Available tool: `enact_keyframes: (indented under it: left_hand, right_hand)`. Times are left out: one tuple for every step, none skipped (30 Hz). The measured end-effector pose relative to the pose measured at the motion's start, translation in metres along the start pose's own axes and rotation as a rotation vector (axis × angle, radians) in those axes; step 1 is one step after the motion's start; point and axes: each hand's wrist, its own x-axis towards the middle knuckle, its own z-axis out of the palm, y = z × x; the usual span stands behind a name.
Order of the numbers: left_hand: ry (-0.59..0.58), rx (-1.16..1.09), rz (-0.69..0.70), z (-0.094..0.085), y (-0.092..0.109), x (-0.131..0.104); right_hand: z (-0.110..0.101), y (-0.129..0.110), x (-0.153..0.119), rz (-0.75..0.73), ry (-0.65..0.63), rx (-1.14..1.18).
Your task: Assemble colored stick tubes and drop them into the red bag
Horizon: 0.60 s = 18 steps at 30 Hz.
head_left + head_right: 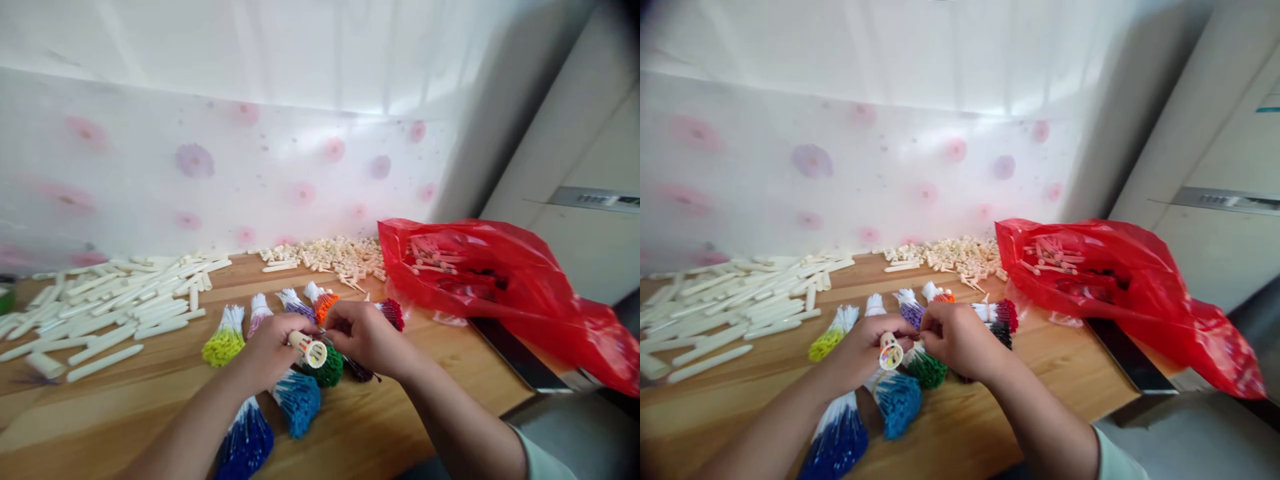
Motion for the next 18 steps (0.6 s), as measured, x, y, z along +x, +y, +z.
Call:
enact_keyframes:
  left_hand:
    - [0.045,-0.076,-0.063,0.0,-0.006,-0.003]
    - [0.103,-0.16,-0.102,0.001,-0.013,-0.007]
    - [0.163,-0.251,-0.121,0.002,-0.02,-0.01]
    - [0.215,-0.335,-0.133,0.003,-0.027,-0.013]
    - [0.253,-0.407,-0.137,0.004,-0.033,-0.016]
    - [0.284,-0.466,-0.142,0.005,-0.038,-0.018]
    - [0.304,-0.509,-0.146,0.006,-0.042,-0.02]
    - [0.315,-0.54,-0.148,0.007,-0.045,-0.021]
    - [0.324,-0.561,-0.151,0.007,-0.047,-0.022]
    - [0.331,-0.575,-0.154,0.007,-0.048,-0.022]
    - [0.335,-0.583,-0.159,0.007,-0.048,-0.022]
    - [0.339,-0.584,-0.163,0.007,-0.048,-0.023]
    - [0.347,-0.58,-0.171,0.008,-0.047,-0.023]
    - [0.359,-0.57,-0.182,0.009,-0.046,-0.022]
    - [0.375,-0.555,-0.197,0.01,-0.046,-0.022]
    - [0.393,-0.538,-0.213,0.011,-0.046,-0.022]
    - [0.409,-0.521,-0.223,0.012,-0.046,-0.022]
    - [0.416,-0.506,-0.228,0.012,-0.047,-0.022]
  right_hand:
    - [0.008,-0.001,0.009,-0.009,0.008,0.124]
    - [0.015,-0.001,0.017,-0.015,0.005,0.276]
    - [0.023,0.0,0.024,-0.014,-0.012,0.444]
    - [0.03,0.001,0.031,-0.005,-0.034,0.608]
    - [0.036,0.004,0.036,0.011,-0.058,0.751]
    - [0.042,0.006,0.04,0.032,-0.08,0.863]
    - [0.047,0.008,0.043,0.053,-0.091,0.94]
    - [0.051,0.01,0.045,0.064,-0.09,0.985]
    - [0.054,0.012,0.045,0.065,-0.084,1.002]
    - [0.056,0.013,0.045,0.055,-0.074,0.997]
    - [0.057,0.014,0.044,0.03,-0.057,0.967]
    - [0.057,0.014,0.043,-0.009,-0.031,0.907]
    - [0.058,0.014,0.042,-0.059,0.002,0.819]
    - [0.058,0.013,0.041,-0.117,0.039,0.713]
    - [0.058,0.013,0.041,-0.175,0.082,0.601]
    - [0.059,0.013,0.04,-0.225,0.128,0.496]
    - [0.06,0.013,0.039,-0.263,0.171,0.404]
    - [0.06,0.012,0.038,-0.29,0.206,0.332]
